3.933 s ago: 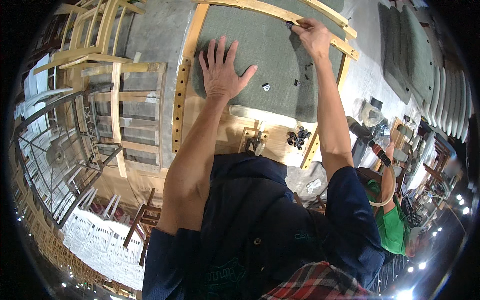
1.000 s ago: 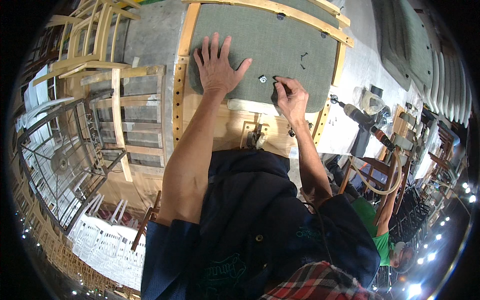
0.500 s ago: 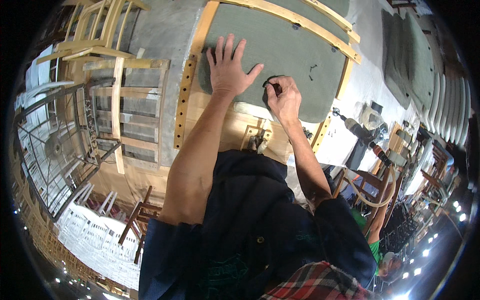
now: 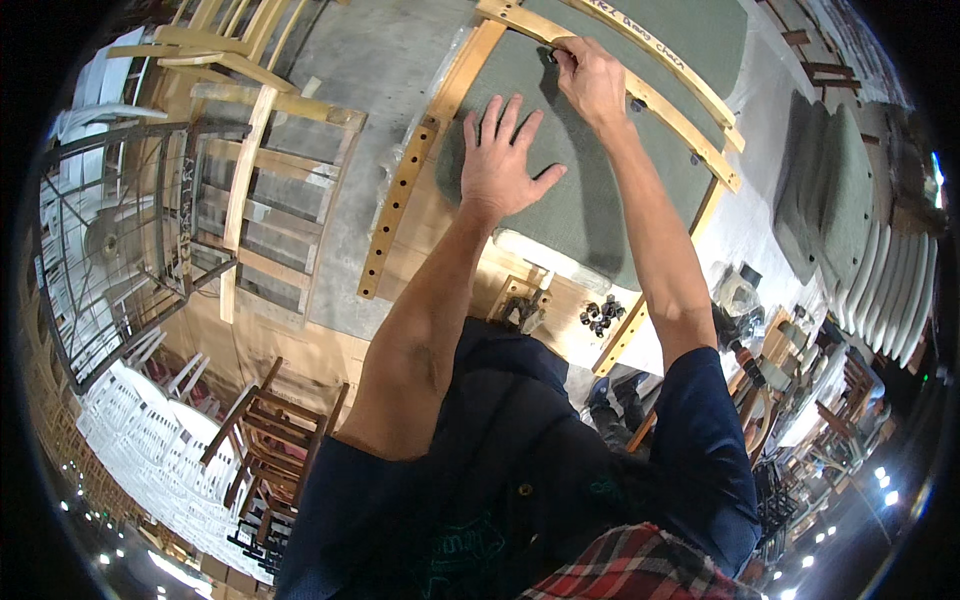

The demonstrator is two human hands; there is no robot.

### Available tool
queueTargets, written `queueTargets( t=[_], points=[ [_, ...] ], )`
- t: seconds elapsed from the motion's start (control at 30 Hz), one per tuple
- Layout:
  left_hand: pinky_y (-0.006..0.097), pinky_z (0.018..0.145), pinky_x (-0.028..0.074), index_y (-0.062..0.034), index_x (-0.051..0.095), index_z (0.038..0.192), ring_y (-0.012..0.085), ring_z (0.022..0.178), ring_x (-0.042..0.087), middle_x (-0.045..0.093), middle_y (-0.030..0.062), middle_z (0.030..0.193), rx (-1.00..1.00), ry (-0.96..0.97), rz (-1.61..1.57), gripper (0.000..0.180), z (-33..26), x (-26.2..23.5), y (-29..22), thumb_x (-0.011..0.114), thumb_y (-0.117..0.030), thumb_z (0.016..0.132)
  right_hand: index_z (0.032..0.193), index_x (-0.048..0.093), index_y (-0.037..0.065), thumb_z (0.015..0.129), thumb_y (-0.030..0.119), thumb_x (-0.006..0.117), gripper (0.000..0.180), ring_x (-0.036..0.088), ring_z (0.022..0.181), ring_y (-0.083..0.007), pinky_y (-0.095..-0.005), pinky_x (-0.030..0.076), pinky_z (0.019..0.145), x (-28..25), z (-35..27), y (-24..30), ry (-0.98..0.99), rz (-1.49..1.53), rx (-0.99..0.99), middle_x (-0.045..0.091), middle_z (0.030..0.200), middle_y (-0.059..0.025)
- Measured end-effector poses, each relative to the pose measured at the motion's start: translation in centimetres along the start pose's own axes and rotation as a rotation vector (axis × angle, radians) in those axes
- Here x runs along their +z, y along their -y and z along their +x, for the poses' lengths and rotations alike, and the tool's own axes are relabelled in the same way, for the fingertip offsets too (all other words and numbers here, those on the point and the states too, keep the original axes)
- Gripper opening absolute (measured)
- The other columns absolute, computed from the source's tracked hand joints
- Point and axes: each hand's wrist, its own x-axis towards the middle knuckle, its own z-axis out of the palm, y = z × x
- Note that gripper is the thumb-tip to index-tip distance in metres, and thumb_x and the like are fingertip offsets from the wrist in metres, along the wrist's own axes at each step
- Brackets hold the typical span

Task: The person attaches a fabric seat cushion to a wooden chair frame using a pneumatic drill and screws. They position the cushion, insert screws, and drive them in, repeating the process for multiple fasteners.

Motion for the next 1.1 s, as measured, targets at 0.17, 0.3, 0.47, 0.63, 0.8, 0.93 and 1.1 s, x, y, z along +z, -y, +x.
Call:
queueTargets(
  t=[0.17,0.3,0.47,0.63,0.8,0.93,1.1],
  points=[
    [0.063,0.118,0.016,-0.0152,0.048,0.147,0.0366,0.147,0.022,0.032,0.0151,0.158,0.009,-0.025,-0.029,0.082,0.1,-0.1,-0.1,0.065,-0.064,0.083,0.093,0.072,0.008,0.082,0.014,0.075,0.013,0.069,0.076,-0.0294,-0.0401,0.055,0.067,2.2,0.7,-2.2,-0.039,-0.128,-0.048,0.070,0.086,-0.0087],
    [0.061,0.118,0.017,-0.0124,0.049,0.145,0.0357,0.145,0.024,0.032,0.0155,0.155,0.025,-0.034,-0.025,0.081,0.1,-0.2,-0.1,0.065,-0.063,0.083,0.092,0.072,0.009,0.083,0.020,0.078,0.016,0.069,0.074,-0.0264,-0.0383,0.056,0.065,2.5,0.1,-3.1,-0.040,-0.179,-0.033,0.070,0.086,-0.0054],
    [0.061,0.119,0.015,-0.0156,0.046,0.147,0.0354,0.147,0.022,0.032,0.0145,0.157,0.001,0.016,-0.012,0.084,0.1,-0.3,-0.1,0.065,-0.066,0.082,0.096,0.073,0.005,0.084,0.019,0.078,0.019,0.070,0.072,-0.0237,-0.0341,0.056,0.064,0.9,-0.8,-0.8,-0.155,-0.017,0.178,0.069,0.085,-0.0102],
    [0.062,0.119,0.015,-0.0174,0.044,0.149,0.0333,0.148,0.021,0.030,0.0126,0.158,-0.034,0.038,0.011,0.084,0.0,-0.2,-0.4,0.065,-0.065,0.083,0.097,0.073,0.003,0.085,0.014,0.075,0.016,0.069,0.071,-0.0217,-0.0337,0.055,0.066,-4.3,-7.5,3.7,-0.201,0.111,0.426,0.070,0.085,-0.0126],
    [0.062,0.120,0.013,-0.0174,0.044,0.149,0.0329,0.149,0.020,0.028,0.0132,0.159,-0.005,0.043,0.035,0.083,-0.1,-0.1,-0.3,0.062,-0.067,0.085,0.097,0.073,0.002,0.087,0.012,0.075,0.014,0.066,0.070,-0.0174,-0.0311,0.054,0.066,-10.3,-19.2,9.1,-0.129,0.119,0.649,0.070,0.083,-0.0120],
    [0.062,0.119,0.012,-0.0137,0.044,0.148,0.0350,0.149,0.020,0.027,0.0159,0.159,0.038,0.017,0.062,0.084,0.2,0.0,-0.4,0.062,-0.067,0.086,0.098,0.073,0.002,0.087,0.010,0.076,0.014,0.064,0.069,-0.0133,-0.0287,0.053,0.066,-15.4,-27.5,12.2,-0.196,0.122,0.890,0.070,0.080,-0.0081],
    [0.062,0.118,0.013,-0.0087,0.049,0.144,0.0371,0.147,0.021,0.029,0.0188,0.158,0.073,-0.042,0.075,0.079,-0.2,0.6,0.0,0.062,-0.063,0.088,0.103,0.070,-0.004,0.087,0.008,0.076,0.020,0.058,0.070,-0.0088,-0.0247,0.049,0.066,-20.5,-36.3,9.6,-0.532,0.123,1.163,0.065,0.078,-0.0021]
  ],
)
